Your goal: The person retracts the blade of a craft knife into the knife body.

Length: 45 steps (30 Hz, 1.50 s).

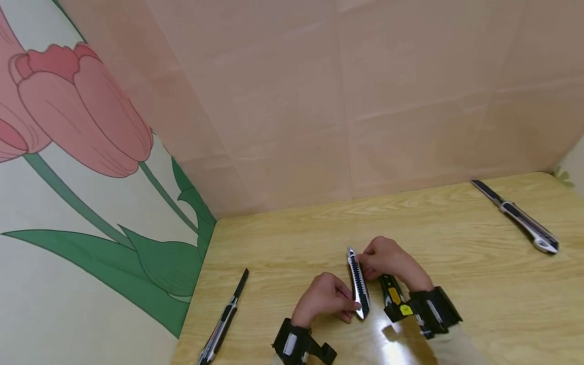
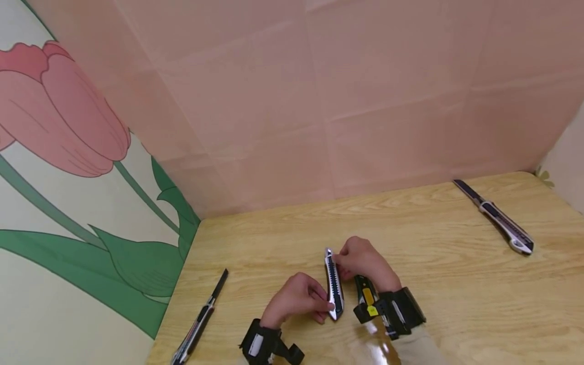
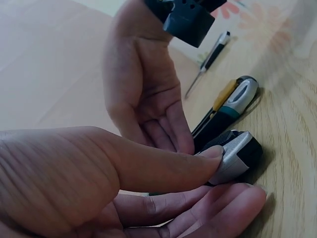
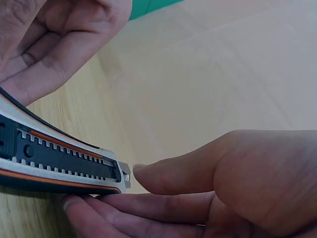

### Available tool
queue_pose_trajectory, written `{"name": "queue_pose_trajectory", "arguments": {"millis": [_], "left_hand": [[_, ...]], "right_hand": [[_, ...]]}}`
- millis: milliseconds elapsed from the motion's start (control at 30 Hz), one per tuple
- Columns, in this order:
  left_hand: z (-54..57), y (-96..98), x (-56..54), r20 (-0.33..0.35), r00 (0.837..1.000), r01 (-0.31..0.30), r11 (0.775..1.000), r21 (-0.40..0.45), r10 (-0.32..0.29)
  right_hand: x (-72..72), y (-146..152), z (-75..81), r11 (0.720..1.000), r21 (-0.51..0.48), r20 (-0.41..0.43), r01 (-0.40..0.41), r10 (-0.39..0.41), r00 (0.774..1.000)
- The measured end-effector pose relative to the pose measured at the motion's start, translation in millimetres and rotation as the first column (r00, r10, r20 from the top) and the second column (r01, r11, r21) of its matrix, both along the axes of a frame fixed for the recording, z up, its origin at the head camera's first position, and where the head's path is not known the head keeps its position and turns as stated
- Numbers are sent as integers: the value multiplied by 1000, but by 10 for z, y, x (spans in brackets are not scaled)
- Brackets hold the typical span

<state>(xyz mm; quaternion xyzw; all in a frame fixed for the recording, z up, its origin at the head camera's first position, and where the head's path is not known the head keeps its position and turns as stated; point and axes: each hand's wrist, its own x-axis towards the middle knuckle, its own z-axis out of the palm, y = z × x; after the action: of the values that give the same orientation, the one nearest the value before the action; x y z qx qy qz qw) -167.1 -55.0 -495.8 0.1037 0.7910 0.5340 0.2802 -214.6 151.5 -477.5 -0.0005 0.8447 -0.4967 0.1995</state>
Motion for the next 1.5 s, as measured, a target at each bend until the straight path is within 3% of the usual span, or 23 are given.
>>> {"name": "queue_pose_trajectory", "arguments": {"millis": [700,833,1000,1167,1300,1433,1500], "left_hand": [[128,-46,6,-94,996,-14,989,-149,0],[164,-98,-58,-193,981,4,989,-148,-33],[188,-243,-164,-276,960,9,992,-124,-43],[240,-620,-203,-359,933,-73,987,-146,16],[352,-1016,-135,-437,895,-209,951,-229,91],[450,-1389,-6,-486,860,-355,865,-355,154],[476,-1549,48,-515,834,-427,821,-380,195]], "right_hand": [[12,-12,122,1000,9,-14,-3,3,1000],[-6,17,194,999,21,-121,28,-25,992],[-17,32,276,997,-57,-247,45,-58,967],[-11,11,289,995,-85,-298,53,-76,951],[-5,-68,237,995,-86,-316,44,-69,946],[11,-171,147,996,-90,-311,24,-51,949],[16,-211,104,994,-104,-303,25,-56,951]]}}
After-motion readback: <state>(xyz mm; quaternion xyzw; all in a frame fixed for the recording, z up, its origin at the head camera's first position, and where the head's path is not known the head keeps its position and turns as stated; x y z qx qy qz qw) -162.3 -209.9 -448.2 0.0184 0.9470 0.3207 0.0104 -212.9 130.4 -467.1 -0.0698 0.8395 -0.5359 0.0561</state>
